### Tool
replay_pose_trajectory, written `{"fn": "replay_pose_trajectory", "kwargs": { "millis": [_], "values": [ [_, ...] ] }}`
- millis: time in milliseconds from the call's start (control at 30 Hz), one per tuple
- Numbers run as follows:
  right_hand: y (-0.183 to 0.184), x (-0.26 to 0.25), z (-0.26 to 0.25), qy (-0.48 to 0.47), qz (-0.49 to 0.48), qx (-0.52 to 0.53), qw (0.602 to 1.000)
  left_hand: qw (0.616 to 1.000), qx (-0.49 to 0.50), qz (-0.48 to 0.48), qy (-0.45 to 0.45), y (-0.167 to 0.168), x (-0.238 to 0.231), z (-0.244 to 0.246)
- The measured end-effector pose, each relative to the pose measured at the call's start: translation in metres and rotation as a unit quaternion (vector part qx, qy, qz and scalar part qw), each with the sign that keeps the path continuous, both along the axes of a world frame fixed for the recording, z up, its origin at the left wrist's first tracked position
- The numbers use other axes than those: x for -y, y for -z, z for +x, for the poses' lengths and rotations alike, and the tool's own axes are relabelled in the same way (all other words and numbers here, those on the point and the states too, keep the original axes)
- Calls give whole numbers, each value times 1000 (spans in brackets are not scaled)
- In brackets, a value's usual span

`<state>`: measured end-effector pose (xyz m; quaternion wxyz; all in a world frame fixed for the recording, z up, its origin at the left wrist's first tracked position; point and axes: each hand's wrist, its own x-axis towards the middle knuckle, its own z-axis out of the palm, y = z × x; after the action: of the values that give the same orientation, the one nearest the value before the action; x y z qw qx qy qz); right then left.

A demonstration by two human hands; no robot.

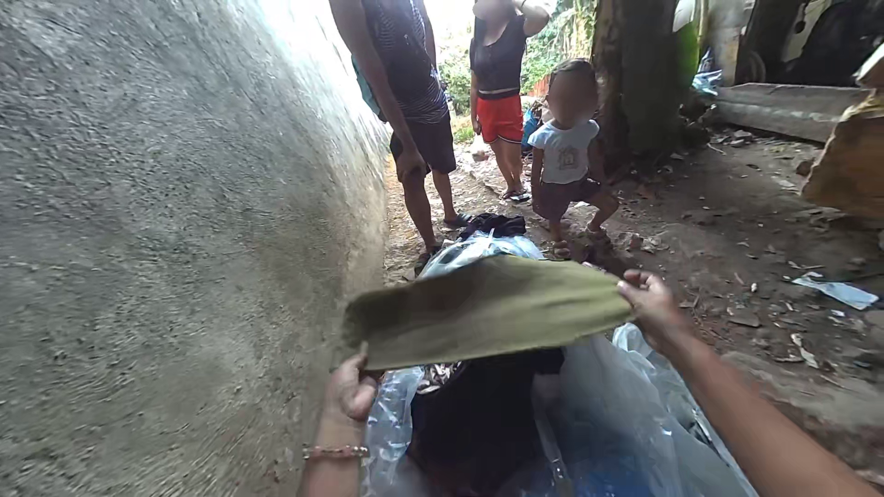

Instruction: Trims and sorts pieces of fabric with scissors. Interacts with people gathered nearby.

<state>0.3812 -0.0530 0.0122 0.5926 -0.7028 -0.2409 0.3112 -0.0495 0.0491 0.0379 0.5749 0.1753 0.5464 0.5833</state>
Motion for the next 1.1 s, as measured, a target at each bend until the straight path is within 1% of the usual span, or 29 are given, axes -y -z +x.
{"fn": "replay_pose_trajectory", "kwargs": {
  "millis": [67, 100, 133, 200, 267, 333, 433, 500, 567, 633, 733, 867, 933, 1000, 1033, 1100],
  "values": [
    [43, 10, 4, -8, -78, -5, 997, 997, -24, -71, -3, 47, 6, 0],
    [57, 16, 5, -17, -93, -2, 995, 996, -28, -85, -11, 63, 10, -1],
    [65, 21, 3, -22, -94, -5, 995, 996, -22, -83, -23, 71, 13, -2],
    [70, 31, -3, -28, -59, -40, 997, 997, 4, -58, -53, 74, 18, -7],
    [57, 39, -10, -29, -8, -111, 993, 997, 31, -20, -65, 64, 20, -17],
    [28, 46, -15, -27, 53, -181, 982, 997, 57, 35, -45, 46, 18, -29],
    [-18, 54, -16, -35, 112, -220, 968, 996, 52, 69, -22, 9, 14, -37],
    [-47, 53, -13, -39, 143, -207, 967, 993, 49, 103, -22, -23, 10, -37],
    [-67, 49, -9, -41, 160, -192, 967, 991, 46, 124, -27, -43, 6, -39],
    [-80, 38, -5, -45, 167, -178, 969, 989, 50, 131, -39, -54, -6, -40],
    [-96, 17, -3, -60, 157, -136, 976, 989, 41, 142, -29, -66, -23, -33],
    [-107, -5, 5, -55, 149, -101, 982, 987, 36, 157, -31, -77, -38, -25],
    [-98, -9, 8, -49, 146, -91, 984, 988, 36, 146, -33, -74, -38, -24],
    [-74, -8, 12, -57, 120, -77, 988, 992, 20, 123, -31, -58, -34, -25],
    [-56, -6, 15, -67, 97, -70, 991, 994, 6, 105, -28, -45, -32, -27],
    [-12, 0, 16, -95, 32, -64, 993, 998, -35, 51, -19, -8, -28, -35]
  ]
}}
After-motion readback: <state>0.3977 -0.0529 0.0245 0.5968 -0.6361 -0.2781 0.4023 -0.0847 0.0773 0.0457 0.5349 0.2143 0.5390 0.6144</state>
